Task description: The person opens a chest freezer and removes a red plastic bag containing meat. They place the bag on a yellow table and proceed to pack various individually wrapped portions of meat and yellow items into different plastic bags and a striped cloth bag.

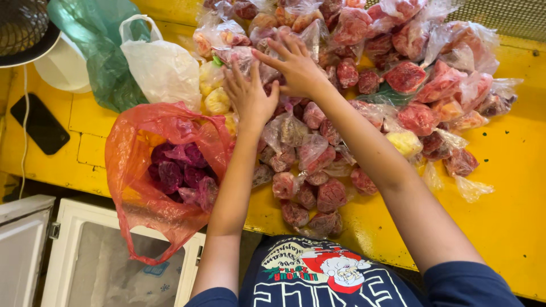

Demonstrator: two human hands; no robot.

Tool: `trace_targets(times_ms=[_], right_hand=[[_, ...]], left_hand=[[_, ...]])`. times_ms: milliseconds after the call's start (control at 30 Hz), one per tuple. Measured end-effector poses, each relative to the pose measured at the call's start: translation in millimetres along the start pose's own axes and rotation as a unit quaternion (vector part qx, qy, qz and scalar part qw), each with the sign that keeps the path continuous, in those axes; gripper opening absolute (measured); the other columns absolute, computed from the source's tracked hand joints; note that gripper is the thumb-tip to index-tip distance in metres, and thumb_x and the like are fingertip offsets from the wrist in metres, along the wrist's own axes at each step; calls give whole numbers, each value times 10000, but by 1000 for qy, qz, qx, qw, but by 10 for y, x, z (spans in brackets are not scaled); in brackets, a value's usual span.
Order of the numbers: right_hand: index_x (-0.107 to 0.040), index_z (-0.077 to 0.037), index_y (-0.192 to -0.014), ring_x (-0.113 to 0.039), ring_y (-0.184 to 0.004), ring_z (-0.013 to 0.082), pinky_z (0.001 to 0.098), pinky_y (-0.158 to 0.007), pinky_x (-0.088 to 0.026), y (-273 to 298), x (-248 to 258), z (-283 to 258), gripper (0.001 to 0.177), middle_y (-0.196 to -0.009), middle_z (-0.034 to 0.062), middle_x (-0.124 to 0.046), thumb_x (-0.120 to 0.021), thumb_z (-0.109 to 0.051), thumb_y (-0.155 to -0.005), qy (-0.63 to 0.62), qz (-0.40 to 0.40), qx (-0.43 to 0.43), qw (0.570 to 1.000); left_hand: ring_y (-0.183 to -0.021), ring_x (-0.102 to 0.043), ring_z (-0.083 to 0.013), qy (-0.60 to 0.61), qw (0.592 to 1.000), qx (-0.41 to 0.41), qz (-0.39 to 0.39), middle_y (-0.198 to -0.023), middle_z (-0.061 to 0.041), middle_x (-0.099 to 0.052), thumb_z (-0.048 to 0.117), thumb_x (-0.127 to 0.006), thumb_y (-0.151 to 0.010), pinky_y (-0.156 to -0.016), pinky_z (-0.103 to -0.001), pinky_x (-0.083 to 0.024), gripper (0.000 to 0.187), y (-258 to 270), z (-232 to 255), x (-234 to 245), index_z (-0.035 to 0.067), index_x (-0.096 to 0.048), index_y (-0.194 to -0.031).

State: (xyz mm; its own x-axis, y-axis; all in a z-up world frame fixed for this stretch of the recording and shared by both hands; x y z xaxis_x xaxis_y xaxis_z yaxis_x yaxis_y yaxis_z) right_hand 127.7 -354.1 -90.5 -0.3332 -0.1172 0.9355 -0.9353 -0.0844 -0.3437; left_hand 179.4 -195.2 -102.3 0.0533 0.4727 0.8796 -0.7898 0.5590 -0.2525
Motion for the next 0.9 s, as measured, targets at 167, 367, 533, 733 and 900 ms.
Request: trace_targets(times_ms=[167, 367, 533, 733, 900], right_hand=[[-445, -379, -1609, -382, -1373, 389, 603, -1185, -180, 92, -200, 455, 953, -1438, 186, -535, -854, -356, -748, 36, -127, -187, 974], [-697, -234, -1263, -450, -1230, 309, 508, -1106, -330, 1146, -172, 1118, 311, -1207, 94, -599, -734, -288, -959, 82, 81, -327, 938], [-676, -82, -1246, -256, -1326, 497, 679, -1064, -209, 1654, 551, 1251, 526, -1425, 296, -286, -809, -385, -838, 134, 80, -421, 893], [-482, -119, -1506, -301, -1399, 421, 583, -1147, -329, 1069, 1077, 523, 728, -1488, 232, -292, -813, -253, -871, -135, 144, -364, 910], [-540, -121, -1469, -418, -1394, 393, 558, -1165, -353, 19, 644, -249, 601, -1469, 182, -391, -791, -160, -924, -98, 128, -107, 981]], left_hand=[[-1500, -58, -600, 15, 998, 0, 56, -1657, -262, -53, 532, -842, -765, -1147, -754, -220, 997, 248, -297, -233, 376, -285, -1578], [-1493, -81, -604, 72, 989, 35, 128, -1642, -305, -67, 583, -861, -720, -1184, -729, -234, 1145, 332, -373, -362, 288, -190, -1600], [-1438, -137, -591, 125, 984, 61, 111, -1569, -395, -145, 563, -903, -664, -1096, -729, -154, 1223, 263, -433, -131, 203, -164, -1570], [-1153, -636, -328, 86, 986, 13, -143, -1305, -123, -635, 499, -664, -843, -1014, -638, -410, 726, -47, 216, -73, 169, -443, -1451], [-1270, -490, -456, 81, 970, -210, 94, -1348, -276, -578, 641, -757, -542, -1032, -672, -318, 1046, 374, 924, -334, 41, -483, -1353]])
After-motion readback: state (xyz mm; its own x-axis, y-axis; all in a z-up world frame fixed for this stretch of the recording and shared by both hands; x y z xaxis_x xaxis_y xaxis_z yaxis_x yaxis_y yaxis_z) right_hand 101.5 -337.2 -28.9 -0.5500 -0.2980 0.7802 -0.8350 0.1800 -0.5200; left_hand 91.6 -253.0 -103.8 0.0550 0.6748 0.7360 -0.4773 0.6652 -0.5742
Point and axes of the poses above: each hand's wrist, its own y-axis away from the middle knuckle, its own x-axis out of the back of the hand, z = x × y, the point moved 1 cm from there along -y, towards the middle knuckle
